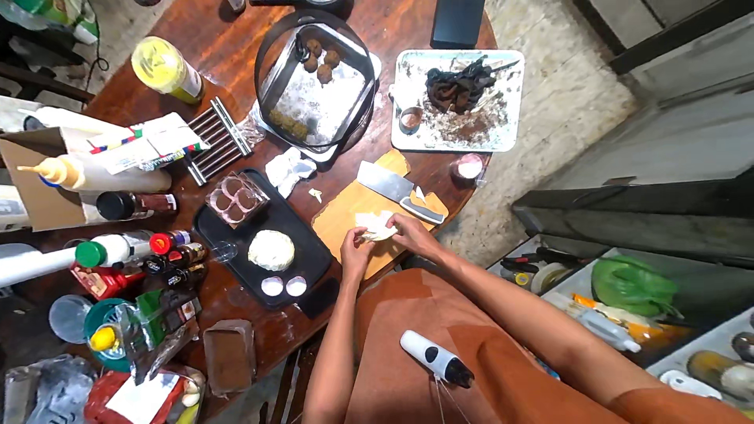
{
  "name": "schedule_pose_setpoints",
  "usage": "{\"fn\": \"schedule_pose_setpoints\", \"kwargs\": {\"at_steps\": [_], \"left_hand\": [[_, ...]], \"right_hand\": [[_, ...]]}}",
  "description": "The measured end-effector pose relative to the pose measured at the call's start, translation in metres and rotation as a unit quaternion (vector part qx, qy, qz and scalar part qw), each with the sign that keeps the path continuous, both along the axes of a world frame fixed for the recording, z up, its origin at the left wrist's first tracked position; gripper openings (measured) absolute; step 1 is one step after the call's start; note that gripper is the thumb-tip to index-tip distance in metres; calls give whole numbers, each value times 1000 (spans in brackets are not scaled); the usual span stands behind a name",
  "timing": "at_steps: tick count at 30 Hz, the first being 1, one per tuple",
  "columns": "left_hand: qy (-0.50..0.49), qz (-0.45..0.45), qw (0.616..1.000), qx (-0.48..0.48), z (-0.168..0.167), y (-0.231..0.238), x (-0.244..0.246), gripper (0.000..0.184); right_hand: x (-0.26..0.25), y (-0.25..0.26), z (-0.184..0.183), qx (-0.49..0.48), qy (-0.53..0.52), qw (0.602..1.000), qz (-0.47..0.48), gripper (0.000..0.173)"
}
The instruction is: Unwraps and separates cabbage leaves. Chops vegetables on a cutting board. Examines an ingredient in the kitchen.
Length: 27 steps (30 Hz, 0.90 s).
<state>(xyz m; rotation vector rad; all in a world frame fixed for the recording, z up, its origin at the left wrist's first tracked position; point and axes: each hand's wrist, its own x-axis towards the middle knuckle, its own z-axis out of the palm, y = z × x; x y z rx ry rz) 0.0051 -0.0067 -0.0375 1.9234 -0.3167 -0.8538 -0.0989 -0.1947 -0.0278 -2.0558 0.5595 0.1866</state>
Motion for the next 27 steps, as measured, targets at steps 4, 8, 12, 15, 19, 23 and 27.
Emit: {"fn": "schedule_pose_setpoints", "kwargs": {"at_steps": [4, 8, 12, 15, 19, 23, 27], "left_hand": [[15, -21, 998, -52, -5, 13, -11, 29], [105, 41, 991, -77, -8, 15, -16, 20], [167, 117, 974, -97, -13, 9, -18, 22], [164, 133, 973, -89, -19, 4, -18, 24], [137, 129, 980, -58, -27, -4, -17, 27], [111, 140, 984, -17, -28, -9, -12, 31], [108, 150, 982, -29, -31, -8, -6, 33]], "right_hand": [[-10, 2, 5, 49, 55, 997, -12, 45], [-21, 1, -5, 131, 55, 989, -39, 38], [-23, 0, -6, 181, 75, 975, -101, 35], [-20, -2, -7, 181, 96, 971, -123, 31], [-15, -2, -11, 140, 124, 971, -148, 30], [-11, -6, -3, 105, 143, 966, -189, 29], [-9, -13, 12, 148, 111, 958, -218, 31]]}}
